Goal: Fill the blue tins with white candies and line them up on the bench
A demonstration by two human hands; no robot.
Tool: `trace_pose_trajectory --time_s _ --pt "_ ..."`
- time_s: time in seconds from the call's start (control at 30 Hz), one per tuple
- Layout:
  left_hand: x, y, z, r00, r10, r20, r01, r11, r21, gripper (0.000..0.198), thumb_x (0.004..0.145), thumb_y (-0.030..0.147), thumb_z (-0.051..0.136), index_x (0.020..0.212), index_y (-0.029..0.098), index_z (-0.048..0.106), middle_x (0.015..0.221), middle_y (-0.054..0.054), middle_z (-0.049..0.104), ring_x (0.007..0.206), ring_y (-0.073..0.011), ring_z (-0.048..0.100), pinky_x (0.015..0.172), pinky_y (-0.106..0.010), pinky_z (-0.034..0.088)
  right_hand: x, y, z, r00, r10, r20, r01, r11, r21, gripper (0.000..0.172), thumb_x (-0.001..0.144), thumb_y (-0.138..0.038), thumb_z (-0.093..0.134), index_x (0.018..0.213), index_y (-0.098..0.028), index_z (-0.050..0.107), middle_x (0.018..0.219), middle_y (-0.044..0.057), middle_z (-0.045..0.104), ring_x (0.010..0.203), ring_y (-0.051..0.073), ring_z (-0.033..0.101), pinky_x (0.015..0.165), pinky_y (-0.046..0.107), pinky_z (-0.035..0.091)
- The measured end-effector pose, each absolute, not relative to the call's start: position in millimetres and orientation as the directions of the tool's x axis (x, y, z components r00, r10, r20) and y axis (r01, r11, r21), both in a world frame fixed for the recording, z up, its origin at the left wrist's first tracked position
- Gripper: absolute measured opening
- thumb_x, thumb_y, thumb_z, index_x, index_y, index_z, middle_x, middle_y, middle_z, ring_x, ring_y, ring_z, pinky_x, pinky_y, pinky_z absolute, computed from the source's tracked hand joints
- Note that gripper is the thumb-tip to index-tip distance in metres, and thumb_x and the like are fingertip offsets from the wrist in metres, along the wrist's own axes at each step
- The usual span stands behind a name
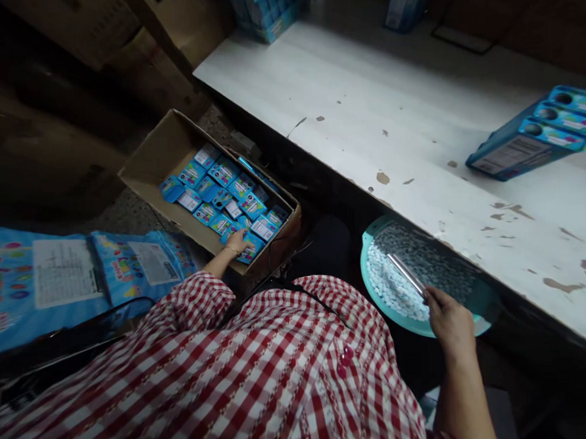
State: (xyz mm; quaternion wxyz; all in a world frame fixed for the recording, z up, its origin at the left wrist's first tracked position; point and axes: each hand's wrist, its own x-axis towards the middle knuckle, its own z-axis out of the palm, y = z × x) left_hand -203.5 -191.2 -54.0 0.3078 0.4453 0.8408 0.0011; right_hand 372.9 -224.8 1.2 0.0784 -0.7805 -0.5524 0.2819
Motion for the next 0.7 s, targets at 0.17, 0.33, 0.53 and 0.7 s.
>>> trace_pose_trajectory --time_s 0.17,0.33,0.53,0.7 --pt "-161 -144 15 -0.497 0.834 -0.238 0.328 0.434 0.839 0.053 0.074 0.038 0.065 0.120 0.018 0.048 0.114 -0.009 0.061 0.104 -0.0212 0.059 0.090 -0.035 0.048 381 -229 -6 0.224 0.925 -0.307 0.807 -0.352 -0.474 0.045 0.071 -0.046 0.046 0.094 -0.017 0.070 0.068 0.006 0.069 0.061 0.022 0.062 0.061 0.030 0.047" --pt "-56 -106 73 -0.107 0.864 -0.492 -0.368 0.425 0.827 0.040 0.074 0.047 0.062 0.099 0.015 0.059 0.091 -0.008 0.068 0.087 -0.0216 0.065 0.082 -0.039 0.053 375 -240 -7 0.180 0.939 -0.294 0.838 -0.303 -0.454 0.040 0.079 -0.037 0.043 0.099 -0.016 0.070 0.082 0.009 0.071 0.075 0.021 0.065 0.069 0.029 0.047" --pt "48 -118 68 0.300 0.733 -0.610 -0.156 0.669 0.727 0.031 0.082 0.045 0.053 0.092 0.017 0.062 0.089 -0.008 0.067 0.082 -0.0193 0.065 0.078 -0.034 0.054 379 -255 14 0.254 0.905 -0.342 0.905 -0.347 -0.246 0.037 0.088 -0.030 0.038 0.112 -0.024 0.065 0.110 0.006 0.067 0.095 0.021 0.062 0.074 0.027 0.045" --pt "66 -147 43 0.531 0.689 -0.494 0.324 0.373 0.869 0.035 0.072 0.042 0.065 0.101 0.022 0.062 0.100 -0.005 0.066 0.087 -0.0197 0.064 0.081 -0.036 0.053 379 -259 29 0.278 0.870 -0.406 0.921 -0.362 -0.145 0.039 0.090 -0.024 0.034 0.117 -0.024 0.062 0.113 0.008 0.065 0.096 0.022 0.062 0.073 0.029 0.045"
